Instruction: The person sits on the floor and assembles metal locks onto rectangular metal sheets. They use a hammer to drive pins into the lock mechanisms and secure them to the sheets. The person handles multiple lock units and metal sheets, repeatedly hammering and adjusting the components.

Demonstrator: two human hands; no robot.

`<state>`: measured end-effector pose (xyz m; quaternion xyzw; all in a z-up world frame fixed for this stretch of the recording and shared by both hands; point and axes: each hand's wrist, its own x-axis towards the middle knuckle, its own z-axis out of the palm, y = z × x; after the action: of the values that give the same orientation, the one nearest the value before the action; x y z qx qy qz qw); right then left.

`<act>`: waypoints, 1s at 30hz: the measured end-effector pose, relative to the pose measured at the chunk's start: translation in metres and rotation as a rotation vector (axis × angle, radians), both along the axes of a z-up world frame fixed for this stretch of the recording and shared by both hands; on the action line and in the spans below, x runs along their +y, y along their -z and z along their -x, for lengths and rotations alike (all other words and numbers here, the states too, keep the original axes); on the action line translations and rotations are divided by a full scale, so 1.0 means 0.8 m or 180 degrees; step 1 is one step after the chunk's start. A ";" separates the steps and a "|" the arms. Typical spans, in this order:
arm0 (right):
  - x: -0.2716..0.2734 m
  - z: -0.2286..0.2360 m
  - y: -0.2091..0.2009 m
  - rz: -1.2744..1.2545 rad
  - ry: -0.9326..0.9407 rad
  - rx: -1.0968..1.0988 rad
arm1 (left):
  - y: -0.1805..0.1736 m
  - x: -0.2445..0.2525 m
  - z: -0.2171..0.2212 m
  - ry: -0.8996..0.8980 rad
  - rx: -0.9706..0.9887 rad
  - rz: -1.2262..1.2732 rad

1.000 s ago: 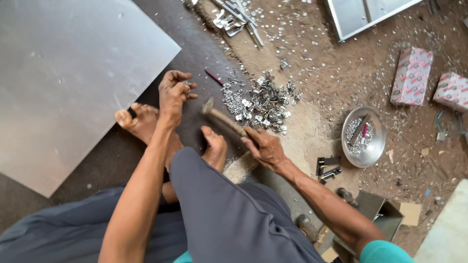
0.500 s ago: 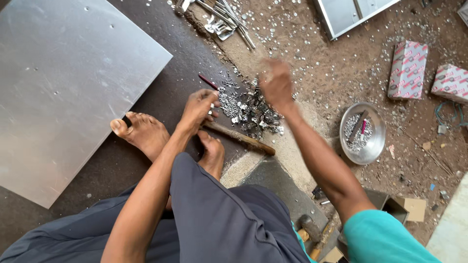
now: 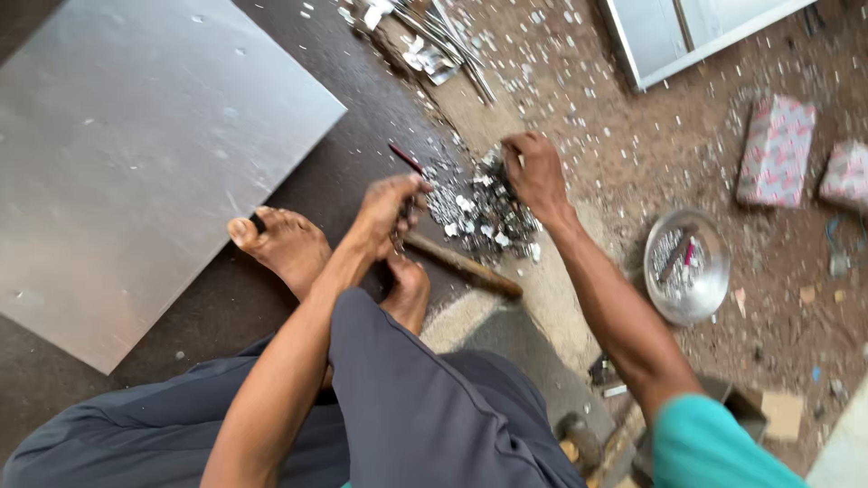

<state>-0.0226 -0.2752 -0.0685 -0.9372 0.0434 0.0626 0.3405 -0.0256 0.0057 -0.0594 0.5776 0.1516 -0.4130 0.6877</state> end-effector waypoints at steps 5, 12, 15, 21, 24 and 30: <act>0.069 -0.008 -0.026 -0.0609 -0.0843 0.0380 | -0.044 0.005 -0.009 -0.0784 0.1398 0.0195; 0.092 -0.246 0.032 0.1105 -0.0688 -0.0909 | -0.104 0.070 0.018 -0.0065 -0.2008 -0.1252; 0.077 -0.287 0.041 0.1443 -0.1592 -0.1191 | -0.128 0.155 0.024 -0.0609 -0.1132 -0.2557; 0.049 -0.297 0.005 0.1948 -0.2193 -0.0569 | -0.124 0.260 0.017 0.0363 -0.3139 -0.4447; 0.037 -0.284 -0.015 0.2578 -0.2610 -0.0790 | -0.102 0.332 0.052 -0.0987 -0.2981 -0.4975; 0.037 -0.240 -0.117 0.2994 -0.3244 -0.1380 | -0.085 0.471 0.089 -0.3262 -0.1196 -0.4023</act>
<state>0.1692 -0.2459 0.0252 -0.8796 -0.4448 0.0009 -0.1690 -0.0967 0.3828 0.0089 0.7734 0.4815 0.2170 0.3507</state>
